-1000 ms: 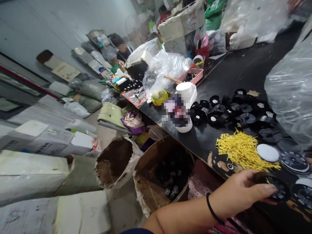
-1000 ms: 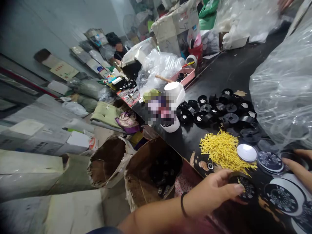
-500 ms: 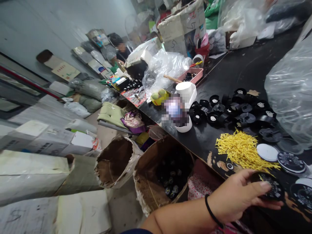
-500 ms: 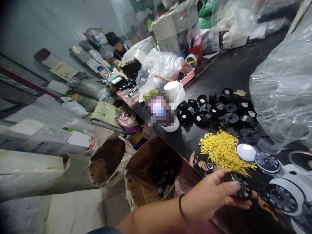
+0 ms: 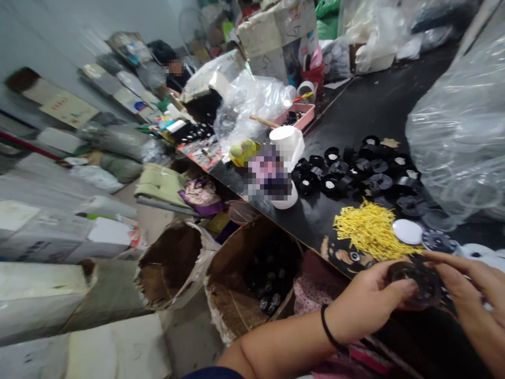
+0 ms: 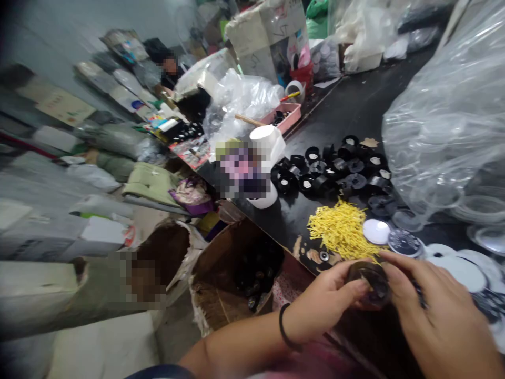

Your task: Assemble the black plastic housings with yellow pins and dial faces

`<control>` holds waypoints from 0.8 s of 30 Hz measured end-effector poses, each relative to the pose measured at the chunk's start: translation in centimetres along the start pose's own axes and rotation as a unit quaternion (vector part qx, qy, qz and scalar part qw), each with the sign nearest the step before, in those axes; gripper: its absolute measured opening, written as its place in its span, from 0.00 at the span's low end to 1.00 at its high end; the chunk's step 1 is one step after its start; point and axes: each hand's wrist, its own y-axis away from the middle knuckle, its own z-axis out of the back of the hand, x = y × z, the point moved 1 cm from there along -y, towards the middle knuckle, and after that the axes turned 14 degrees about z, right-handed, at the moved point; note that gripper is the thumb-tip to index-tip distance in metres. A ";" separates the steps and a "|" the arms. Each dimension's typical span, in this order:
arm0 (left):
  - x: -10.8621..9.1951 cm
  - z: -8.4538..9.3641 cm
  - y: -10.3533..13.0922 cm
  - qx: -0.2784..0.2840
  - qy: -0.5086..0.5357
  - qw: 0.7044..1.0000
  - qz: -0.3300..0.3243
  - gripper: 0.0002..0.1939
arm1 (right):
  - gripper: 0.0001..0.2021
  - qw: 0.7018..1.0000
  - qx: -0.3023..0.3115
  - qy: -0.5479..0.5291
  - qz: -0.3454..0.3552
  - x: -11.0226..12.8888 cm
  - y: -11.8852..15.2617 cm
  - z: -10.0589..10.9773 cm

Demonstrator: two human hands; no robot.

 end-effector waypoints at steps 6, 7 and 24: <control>-0.3 -0.7 0.8 -0.028 -0.189 0.980 -0.064 0.23 | 0.24 0.998 -0.036 0.058 0.016 2.1 -2.0 -0.5; -0.6 -0.7 0.9 -0.033 -0.195 0.978 -0.072 0.23 | 0.23 0.996 -0.056 0.062 0.025 2.3 -2.2 -0.7; -8.9 8.3 -1.6 -0.357 -0.561 0.679 -0.310 0.20 | 0.17 0.982 0.104 -0.141 0.065 3.1 -2.1 -3.4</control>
